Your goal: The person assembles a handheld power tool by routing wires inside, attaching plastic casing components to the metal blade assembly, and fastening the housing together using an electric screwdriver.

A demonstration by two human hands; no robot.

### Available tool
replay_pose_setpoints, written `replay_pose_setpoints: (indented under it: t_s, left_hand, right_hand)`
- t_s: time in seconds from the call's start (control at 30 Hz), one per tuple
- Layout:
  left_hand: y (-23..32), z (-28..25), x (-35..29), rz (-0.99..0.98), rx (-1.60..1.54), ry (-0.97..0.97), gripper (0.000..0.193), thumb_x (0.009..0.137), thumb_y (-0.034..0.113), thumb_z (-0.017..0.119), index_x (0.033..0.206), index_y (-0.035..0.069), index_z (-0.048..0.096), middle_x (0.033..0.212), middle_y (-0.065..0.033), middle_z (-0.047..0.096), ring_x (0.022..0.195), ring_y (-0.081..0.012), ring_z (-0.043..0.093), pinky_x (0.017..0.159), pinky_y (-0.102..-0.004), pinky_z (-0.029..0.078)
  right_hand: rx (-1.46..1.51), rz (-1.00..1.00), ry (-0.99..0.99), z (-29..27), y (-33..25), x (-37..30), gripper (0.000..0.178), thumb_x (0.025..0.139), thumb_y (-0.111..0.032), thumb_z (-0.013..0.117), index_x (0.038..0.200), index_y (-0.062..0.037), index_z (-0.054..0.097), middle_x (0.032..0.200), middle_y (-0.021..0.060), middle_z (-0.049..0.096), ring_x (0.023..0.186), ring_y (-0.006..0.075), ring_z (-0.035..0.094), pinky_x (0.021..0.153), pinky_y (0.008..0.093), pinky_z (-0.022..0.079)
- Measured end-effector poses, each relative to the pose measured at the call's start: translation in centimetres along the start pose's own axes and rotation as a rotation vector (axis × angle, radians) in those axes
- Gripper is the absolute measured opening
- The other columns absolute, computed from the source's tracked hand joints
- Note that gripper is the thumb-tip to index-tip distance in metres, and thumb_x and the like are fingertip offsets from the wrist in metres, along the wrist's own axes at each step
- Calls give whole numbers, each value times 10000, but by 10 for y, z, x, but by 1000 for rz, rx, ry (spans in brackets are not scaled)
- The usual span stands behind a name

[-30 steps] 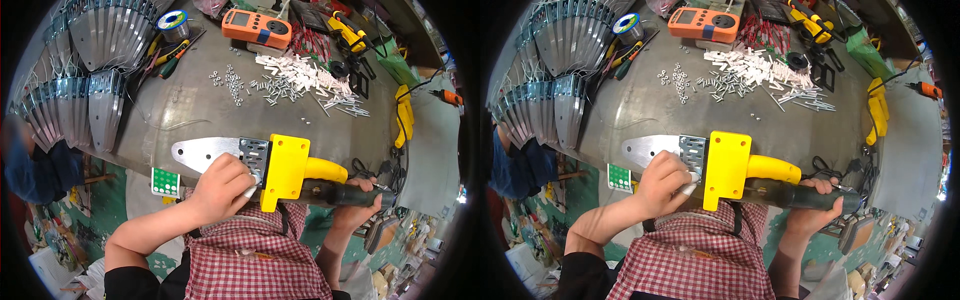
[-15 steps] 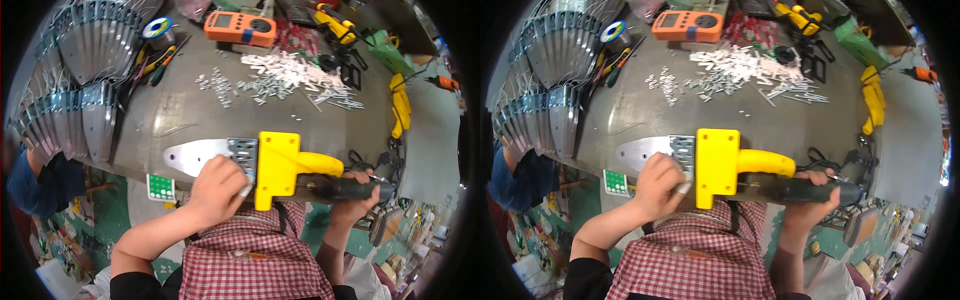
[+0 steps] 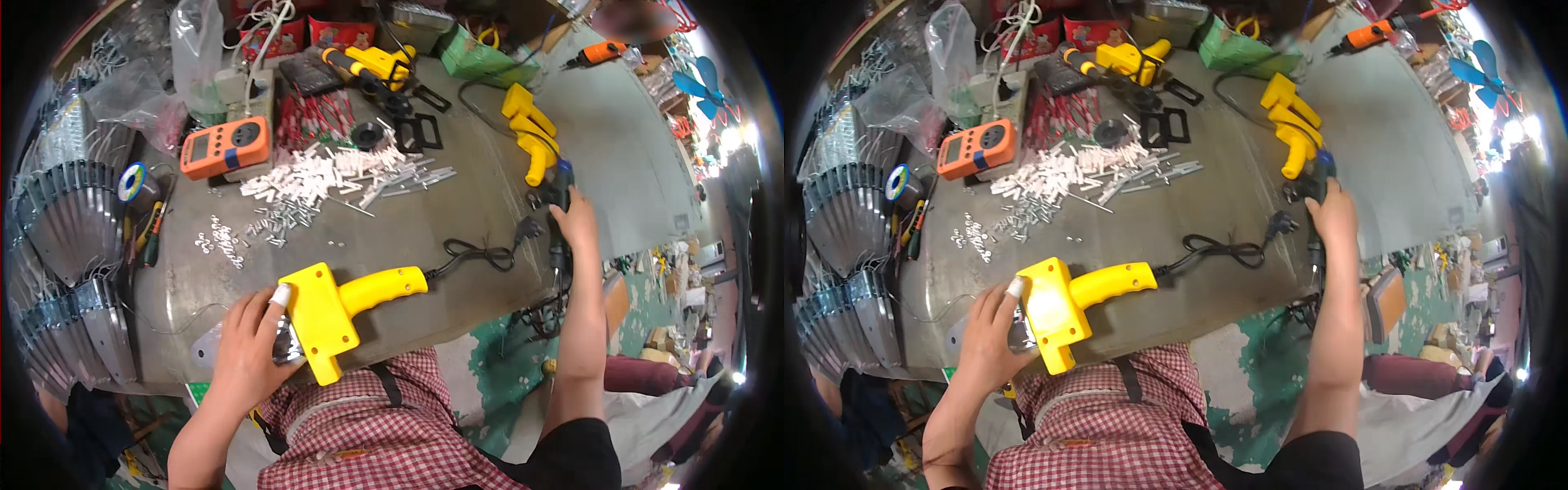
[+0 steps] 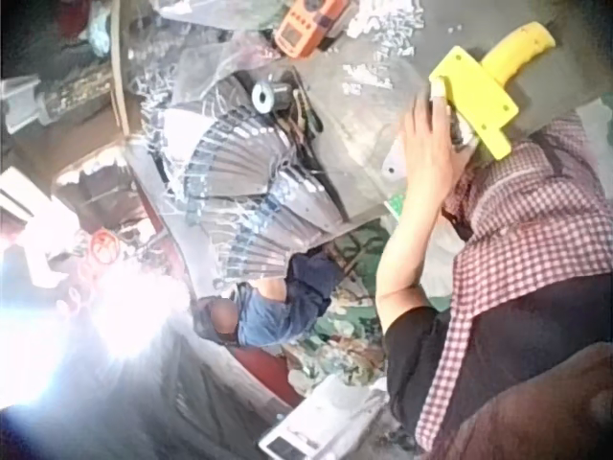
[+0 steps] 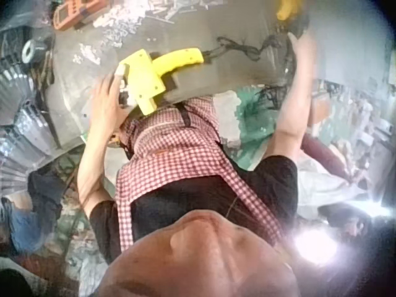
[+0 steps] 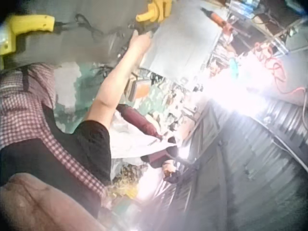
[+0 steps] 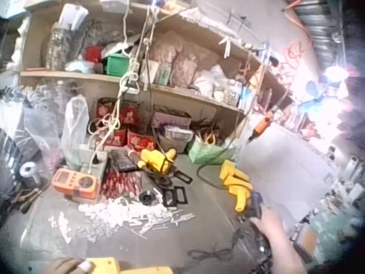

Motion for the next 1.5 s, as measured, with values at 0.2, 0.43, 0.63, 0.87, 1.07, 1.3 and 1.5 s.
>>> replay_pose_setpoints:
  t_s: [0.2, 0.43, 0.63, 0.87, 1.07, 1.3, 1.5]
  left_hand:
    - [-5, -9, 2, -274, -669, -344, 777, 732, 229, 765, 1381, 18, 394, 1192, -189, 572, 1137, -300, 544, 953, -398, 441]
    - [-24, 29, -10, -543, -863, -698, 698, 806, 314, 746, 1357, 11, 443, 1250, -142, 569, 1154, -222, 536, 985, -339, 400]
    - [-9, 29, 8, -88, -934, -24, 788, 738, 227, 797, 1397, 67, 396, 1424, -176, 413, 1297, -282, 428, 1025, -372, 378]
    - [-1, 43, 15, 119, -1452, 177, 731, 725, 77, 763, 1342, 118, 372, 1500, -242, 236, 1344, -337, 358, 1054, -422, 352]
    - [15, 41, 21, 171, -1367, 190, 671, 720, 82, 755, 1287, 107, 397, 1438, -281, 298, 1308, -352, 401, 1022, -426, 387]
    - [17, 35, 12, 156, -1348, 262, 687, 732, 64, 737, 1308, 105, 365, 1426, -284, 310, 1302, -358, 402, 1033, -442, 385]
    - [22, 36, 9, 193, -1262, 253, 811, 746, 45, 722, 1415, 84, 265, 1458, -269, 289, 1328, -345, 378, 1064, -444, 354]
  right_hand:
    - [126, -407, -95, 44, -92, -57, 225, 796, -132, 648, 1011, -68, 663, 1050, 107, 624, 1029, 306, 550, 909, 421, 429]
    - [710, -574, -167, 62, -252, -10, 290, 769, -155, 702, 1037, -53, 658, 1061, 125, 623, 1032, 317, 567, 905, 419, 438]
    - [600, -811, -212, 102, -314, 24, 271, 717, -164, 747, 949, -41, 681, 1002, 172, 627, 984, 337, 586, 883, 401, 462]
    - [822, -241, -506, 8, -225, -57, 237, 795, -86, 681, 974, -36, 535, 931, 120, 614, 914, 168, 587, 748, 312, 461]
    - [293, -522, -491, 24, -199, -139, 394, 773, -136, 714, 1074, -33, 482, 1060, 168, 522, 900, 374, 570, 725, 438, 483]
    - [145, -555, -430, 11, -211, -131, 275, 797, -80, 587, 1044, -27, 479, 1005, 172, 532, 895, 375, 586, 732, 450, 493]
    - [-237, -815, -539, 33, -233, -153, 199, 814, -68, 524, 1010, -56, 493, 966, 122, 545, 852, 291, 629, 709, 407, 512]
Point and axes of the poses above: each hand's wrist, its own x-axis towards the middle knuckle, its own z-axis out of the palm, y = z × x, the point moved 7 cm from there along x, towards the middle knuckle
